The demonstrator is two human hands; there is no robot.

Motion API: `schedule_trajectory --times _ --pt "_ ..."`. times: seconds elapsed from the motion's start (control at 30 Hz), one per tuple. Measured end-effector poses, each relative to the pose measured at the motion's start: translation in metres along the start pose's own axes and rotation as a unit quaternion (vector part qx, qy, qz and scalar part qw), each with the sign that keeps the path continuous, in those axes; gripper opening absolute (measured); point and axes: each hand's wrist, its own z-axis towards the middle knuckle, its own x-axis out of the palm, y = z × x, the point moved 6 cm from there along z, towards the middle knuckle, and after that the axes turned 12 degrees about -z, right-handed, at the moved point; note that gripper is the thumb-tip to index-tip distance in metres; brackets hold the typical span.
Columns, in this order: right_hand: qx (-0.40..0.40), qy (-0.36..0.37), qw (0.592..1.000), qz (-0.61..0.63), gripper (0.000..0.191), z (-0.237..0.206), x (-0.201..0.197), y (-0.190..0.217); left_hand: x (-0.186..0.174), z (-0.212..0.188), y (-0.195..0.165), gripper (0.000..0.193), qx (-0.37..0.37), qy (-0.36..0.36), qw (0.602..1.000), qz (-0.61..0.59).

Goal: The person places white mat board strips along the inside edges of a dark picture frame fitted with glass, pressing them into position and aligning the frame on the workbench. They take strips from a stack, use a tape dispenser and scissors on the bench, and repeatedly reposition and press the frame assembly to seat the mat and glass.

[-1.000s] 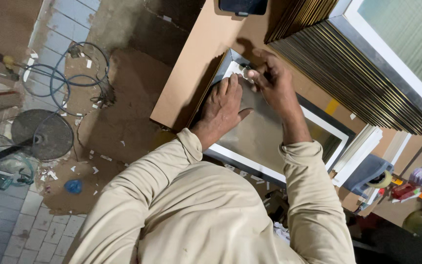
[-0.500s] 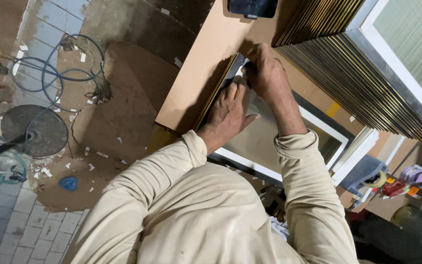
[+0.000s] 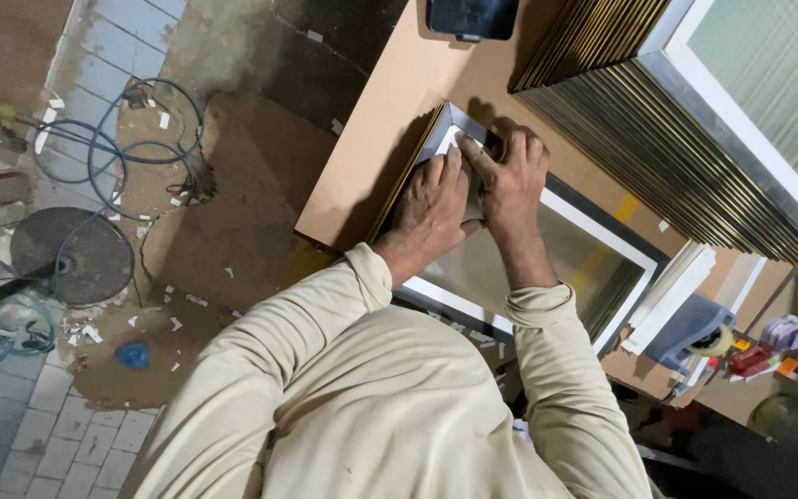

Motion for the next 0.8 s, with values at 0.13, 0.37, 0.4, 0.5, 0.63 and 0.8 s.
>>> schedule_trajectory --times 0.13,0.37,0.4,0.5,0.63,0.8 --pt "0.044 0.022 0.999 -0.023 0.05 -0.024 0.001 -0.017 -0.005 0.0 -0.008 0.112 0.007 -0.025 0.999 0.027" --pt "0.157 0.061 0.983 -0.066 0.063 -0.111 -0.009 -0.074 -0.004 0.003 -0.023 0.113 -0.022 -0.016 1.0 0.008" --pt "0.179 0.073 0.978 -0.073 0.066 -0.13 -0.012 -0.087 -0.002 0.002 -0.026 0.112 -0.028 -0.008 1.0 0.007" --pt "0.237 0.08 0.961 -0.12 0.065 -0.191 -0.029 -0.13 0.006 0.002 -0.039 0.108 -0.041 0.009 0.999 0.006" --pt "0.362 0.081 0.925 -0.083 0.048 -0.299 -0.06 -0.173 0.009 -0.005 -0.053 0.096 -0.017 -0.005 1.0 -0.018" --pt "0.456 0.102 0.88 -0.086 0.044 -0.44 -0.098 -0.21 -0.002 -0.068 -0.065 0.064 -0.009 -0.125 0.99 -0.066"
